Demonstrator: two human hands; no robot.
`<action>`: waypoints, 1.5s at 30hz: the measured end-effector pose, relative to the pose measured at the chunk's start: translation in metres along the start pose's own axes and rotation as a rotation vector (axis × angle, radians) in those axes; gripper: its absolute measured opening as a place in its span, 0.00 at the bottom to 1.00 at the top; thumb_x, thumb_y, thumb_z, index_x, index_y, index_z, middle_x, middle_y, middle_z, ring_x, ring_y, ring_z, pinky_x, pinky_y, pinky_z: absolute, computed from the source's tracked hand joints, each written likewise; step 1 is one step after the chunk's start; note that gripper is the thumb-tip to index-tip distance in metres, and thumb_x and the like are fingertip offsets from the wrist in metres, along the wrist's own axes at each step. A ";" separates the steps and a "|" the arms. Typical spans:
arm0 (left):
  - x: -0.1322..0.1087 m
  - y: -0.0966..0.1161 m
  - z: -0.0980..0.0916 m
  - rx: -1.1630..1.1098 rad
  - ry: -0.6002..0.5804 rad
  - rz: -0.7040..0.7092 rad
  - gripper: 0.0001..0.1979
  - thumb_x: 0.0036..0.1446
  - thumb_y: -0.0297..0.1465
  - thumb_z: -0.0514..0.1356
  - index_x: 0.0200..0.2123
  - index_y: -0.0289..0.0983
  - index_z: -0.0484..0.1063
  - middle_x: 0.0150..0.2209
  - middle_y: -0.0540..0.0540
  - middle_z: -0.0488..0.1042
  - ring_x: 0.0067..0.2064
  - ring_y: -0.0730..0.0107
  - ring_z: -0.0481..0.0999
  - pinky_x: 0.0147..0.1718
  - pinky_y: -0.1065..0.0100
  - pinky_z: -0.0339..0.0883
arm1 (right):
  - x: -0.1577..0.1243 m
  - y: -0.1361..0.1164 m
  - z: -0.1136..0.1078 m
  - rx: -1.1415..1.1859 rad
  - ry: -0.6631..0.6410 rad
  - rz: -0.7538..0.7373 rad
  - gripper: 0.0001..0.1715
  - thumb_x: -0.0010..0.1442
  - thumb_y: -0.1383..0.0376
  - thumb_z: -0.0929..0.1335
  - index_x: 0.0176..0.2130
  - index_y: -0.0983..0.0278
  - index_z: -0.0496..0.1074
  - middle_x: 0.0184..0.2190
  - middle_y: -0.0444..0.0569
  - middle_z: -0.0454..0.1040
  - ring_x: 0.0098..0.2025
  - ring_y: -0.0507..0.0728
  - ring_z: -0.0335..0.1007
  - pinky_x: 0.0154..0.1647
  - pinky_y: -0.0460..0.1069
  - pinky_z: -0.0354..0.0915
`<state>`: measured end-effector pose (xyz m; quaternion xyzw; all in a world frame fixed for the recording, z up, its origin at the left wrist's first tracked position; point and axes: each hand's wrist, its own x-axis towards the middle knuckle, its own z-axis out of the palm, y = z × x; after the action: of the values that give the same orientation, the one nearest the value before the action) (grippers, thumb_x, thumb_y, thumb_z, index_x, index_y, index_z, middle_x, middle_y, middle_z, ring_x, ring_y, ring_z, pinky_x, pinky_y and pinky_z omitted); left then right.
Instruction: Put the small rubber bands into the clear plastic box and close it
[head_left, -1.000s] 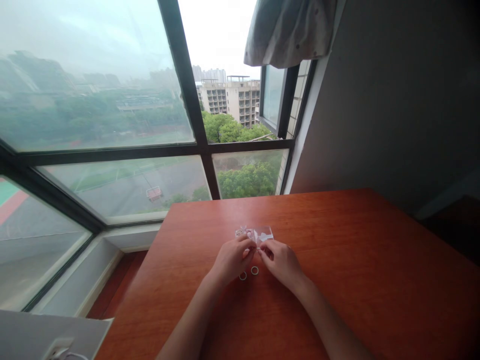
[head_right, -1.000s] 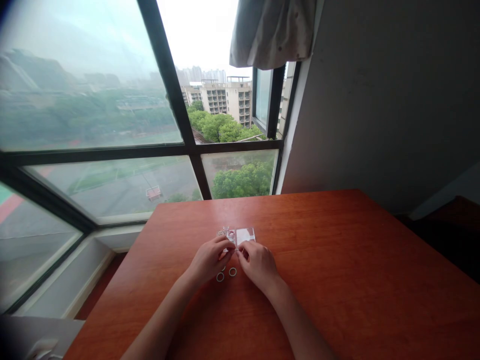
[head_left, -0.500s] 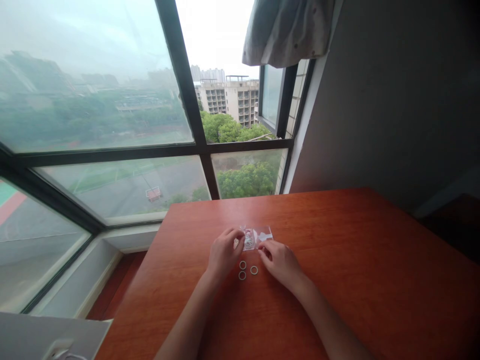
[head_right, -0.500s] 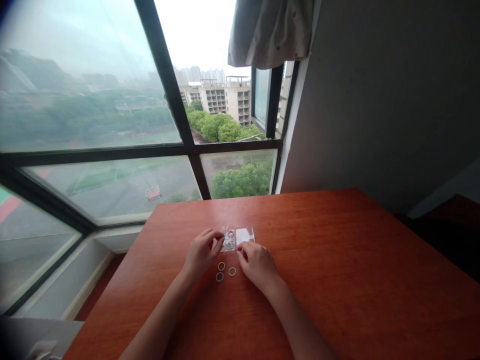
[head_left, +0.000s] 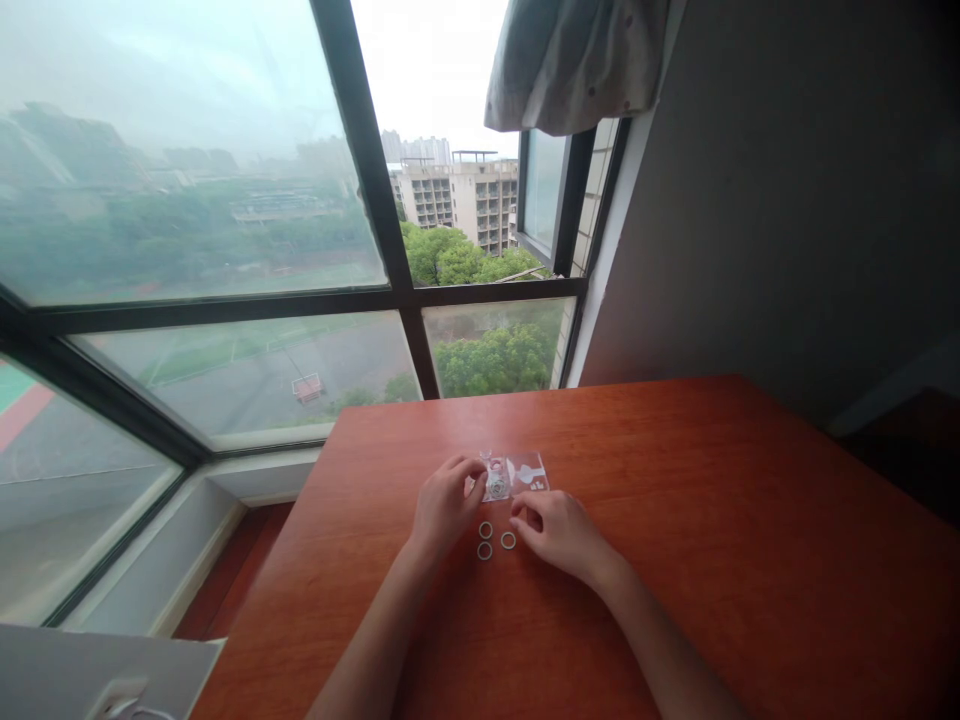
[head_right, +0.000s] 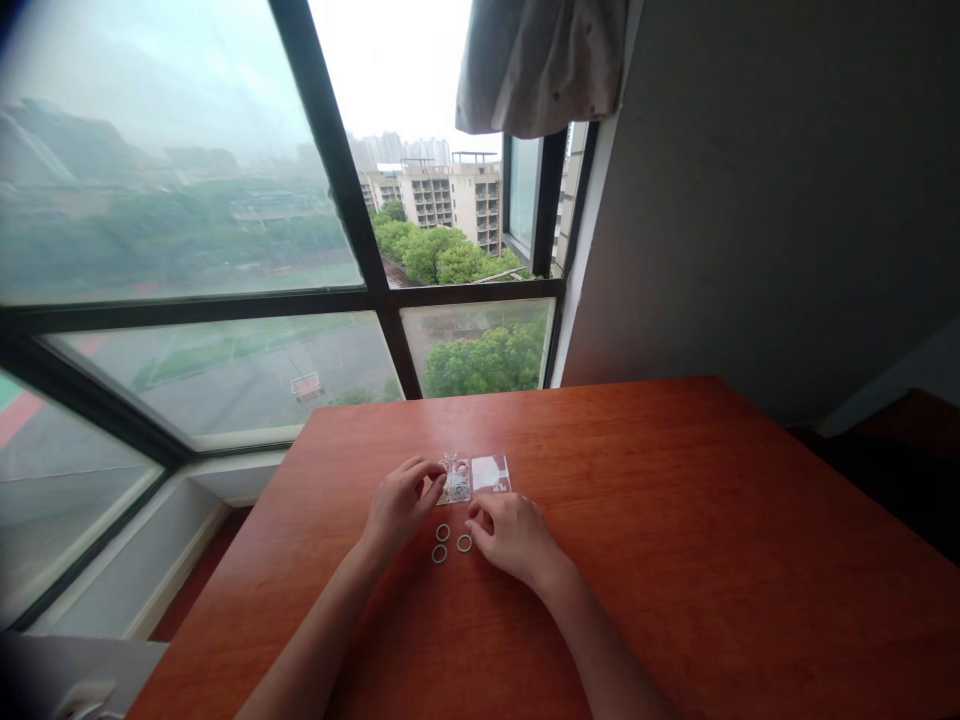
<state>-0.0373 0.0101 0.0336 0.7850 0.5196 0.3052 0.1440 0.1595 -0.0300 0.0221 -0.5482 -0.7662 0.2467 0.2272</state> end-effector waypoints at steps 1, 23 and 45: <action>0.000 -0.001 0.000 -0.002 0.004 -0.001 0.07 0.59 0.30 0.55 0.33 0.39 0.74 0.34 0.48 0.74 0.31 0.71 0.71 0.30 0.72 0.60 | -0.001 0.000 -0.001 -0.003 -0.014 0.002 0.04 0.56 0.63 0.68 0.33 0.59 0.74 0.26 0.41 0.75 0.28 0.51 0.67 0.29 0.45 0.53; 0.000 0.001 -0.002 -0.002 0.005 -0.007 0.07 0.58 0.30 0.55 0.33 0.39 0.74 0.33 0.48 0.74 0.31 0.71 0.71 0.29 0.71 0.60 | -0.004 -0.004 -0.005 -0.020 -0.156 0.003 0.05 0.55 0.63 0.70 0.35 0.57 0.76 0.28 0.40 0.77 0.31 0.52 0.71 0.30 0.44 0.55; -0.004 0.012 0.000 -0.064 -0.201 0.148 0.08 0.60 0.30 0.54 0.35 0.39 0.74 0.36 0.47 0.73 0.31 0.72 0.70 0.31 0.72 0.62 | 0.003 0.004 0.001 -0.014 0.066 0.013 0.07 0.60 0.63 0.66 0.32 0.60 0.73 0.28 0.43 0.75 0.30 0.53 0.69 0.32 0.45 0.57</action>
<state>-0.0298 0.0018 0.0392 0.8426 0.4333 0.2514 0.1976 0.1610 -0.0266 0.0192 -0.5625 -0.7564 0.2246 0.2469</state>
